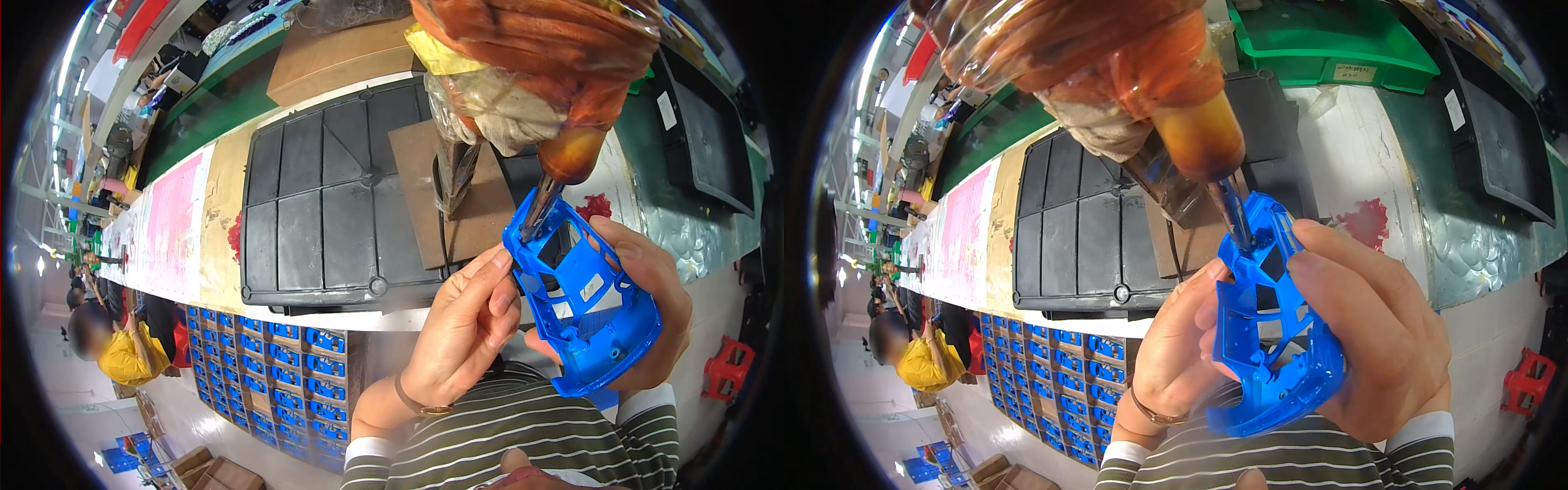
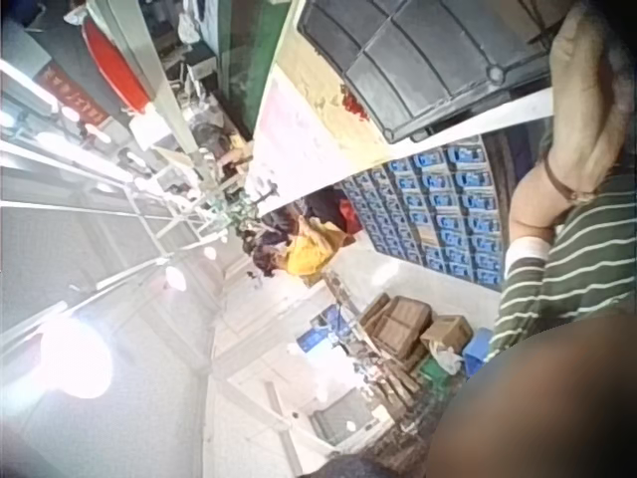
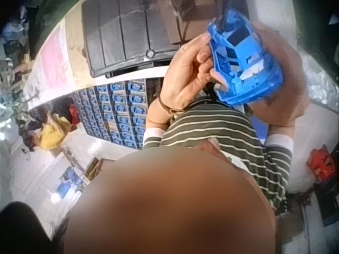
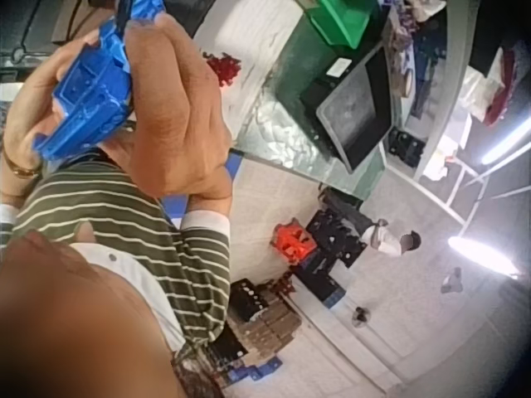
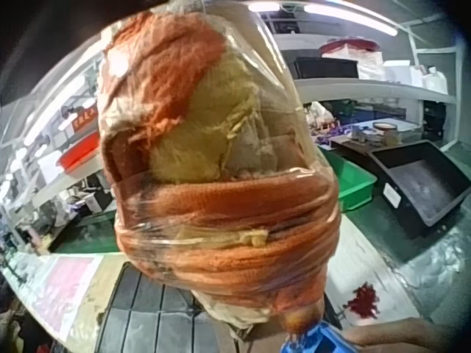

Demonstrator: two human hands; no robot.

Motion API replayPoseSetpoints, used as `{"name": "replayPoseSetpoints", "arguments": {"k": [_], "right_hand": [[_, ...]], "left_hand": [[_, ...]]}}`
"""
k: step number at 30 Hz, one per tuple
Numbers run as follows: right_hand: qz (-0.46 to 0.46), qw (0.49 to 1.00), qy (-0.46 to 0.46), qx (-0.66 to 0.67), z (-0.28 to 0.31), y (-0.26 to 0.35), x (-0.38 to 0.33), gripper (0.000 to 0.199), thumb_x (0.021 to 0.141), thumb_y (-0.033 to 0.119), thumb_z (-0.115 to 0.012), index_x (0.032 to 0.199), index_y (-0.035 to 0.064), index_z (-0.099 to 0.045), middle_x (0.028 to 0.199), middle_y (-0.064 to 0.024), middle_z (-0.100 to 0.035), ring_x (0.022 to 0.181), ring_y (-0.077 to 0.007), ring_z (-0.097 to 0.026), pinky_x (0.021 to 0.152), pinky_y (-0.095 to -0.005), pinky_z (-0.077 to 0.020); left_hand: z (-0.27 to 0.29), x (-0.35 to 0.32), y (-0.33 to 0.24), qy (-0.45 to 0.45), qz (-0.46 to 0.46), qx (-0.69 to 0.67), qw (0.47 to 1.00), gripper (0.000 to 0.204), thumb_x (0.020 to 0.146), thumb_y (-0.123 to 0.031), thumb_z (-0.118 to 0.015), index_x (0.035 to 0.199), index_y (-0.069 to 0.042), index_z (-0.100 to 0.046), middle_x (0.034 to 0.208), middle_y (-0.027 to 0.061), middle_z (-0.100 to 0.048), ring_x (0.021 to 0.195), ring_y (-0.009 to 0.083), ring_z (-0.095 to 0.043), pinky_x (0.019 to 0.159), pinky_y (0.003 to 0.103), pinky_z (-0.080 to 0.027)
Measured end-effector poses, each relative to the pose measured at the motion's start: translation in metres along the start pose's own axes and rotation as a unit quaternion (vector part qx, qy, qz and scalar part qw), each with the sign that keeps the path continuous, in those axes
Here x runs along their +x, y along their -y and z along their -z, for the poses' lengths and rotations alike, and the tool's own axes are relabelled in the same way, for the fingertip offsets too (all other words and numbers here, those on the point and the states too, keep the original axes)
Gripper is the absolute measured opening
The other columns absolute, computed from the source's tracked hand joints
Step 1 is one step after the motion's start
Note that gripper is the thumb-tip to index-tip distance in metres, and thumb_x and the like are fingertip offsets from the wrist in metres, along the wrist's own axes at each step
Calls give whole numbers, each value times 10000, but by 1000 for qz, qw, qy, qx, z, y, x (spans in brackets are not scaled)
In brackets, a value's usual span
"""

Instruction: The person attaches small components to toy car bodies by hand, heat-stakes them against a heated tool, and places the assembled car bodies into a tray.

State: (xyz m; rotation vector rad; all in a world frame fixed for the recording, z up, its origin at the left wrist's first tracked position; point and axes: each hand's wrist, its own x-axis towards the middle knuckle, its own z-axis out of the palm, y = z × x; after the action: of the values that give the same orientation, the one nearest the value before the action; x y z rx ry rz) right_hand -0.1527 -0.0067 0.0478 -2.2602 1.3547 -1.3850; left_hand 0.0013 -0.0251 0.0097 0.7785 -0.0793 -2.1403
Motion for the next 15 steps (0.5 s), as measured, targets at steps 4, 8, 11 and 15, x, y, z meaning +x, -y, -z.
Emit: {"name": "replayPoseSetpoints", "arguments": {"k": [4,8,11,15], "right_hand": [[-15,1000,-9,-4,1,2,1,468,656,92,-721,1068,57,-502,1071,-196,-567,888,-322,-597,728,-361,-502],[-21,1000,8,-6,1,0,0,473,662,98,-716,1076,55,-493,1071,-202,-562,885,-322,-598,718,-366,-505],[-5,999,34,-10,2,-3,1,482,669,106,-711,1087,46,-479,1070,-211,-555,878,-324,-599,707,-374,-510],[4,998,67,-14,3,-3,2,496,678,116,-705,1101,34,-460,1070,-223,-545,869,-327,-600,692,-385,-516]], "left_hand": [[0,1,-1,9,7,-2,1000,337,918,-206,-456,1206,-31,-470,562,-38,-424,447,48,-413,402,157,-327],[1,2,-2,-1,6,-1,1000,327,919,-206,-454,1191,-25,-477,558,-38,-421,437,46,-400,395,155,-312],[1,3,-3,6,0,-1,1000,316,921,-206,-451,1173,-18,-484,555,-34,-425,433,48,-395,392,156,-304],[3,3,-2,15,-6,3,1000,311,921,-207,-450,1159,-10,-486,556,-29,-436,435,53,-402,393,156,-307]]}}
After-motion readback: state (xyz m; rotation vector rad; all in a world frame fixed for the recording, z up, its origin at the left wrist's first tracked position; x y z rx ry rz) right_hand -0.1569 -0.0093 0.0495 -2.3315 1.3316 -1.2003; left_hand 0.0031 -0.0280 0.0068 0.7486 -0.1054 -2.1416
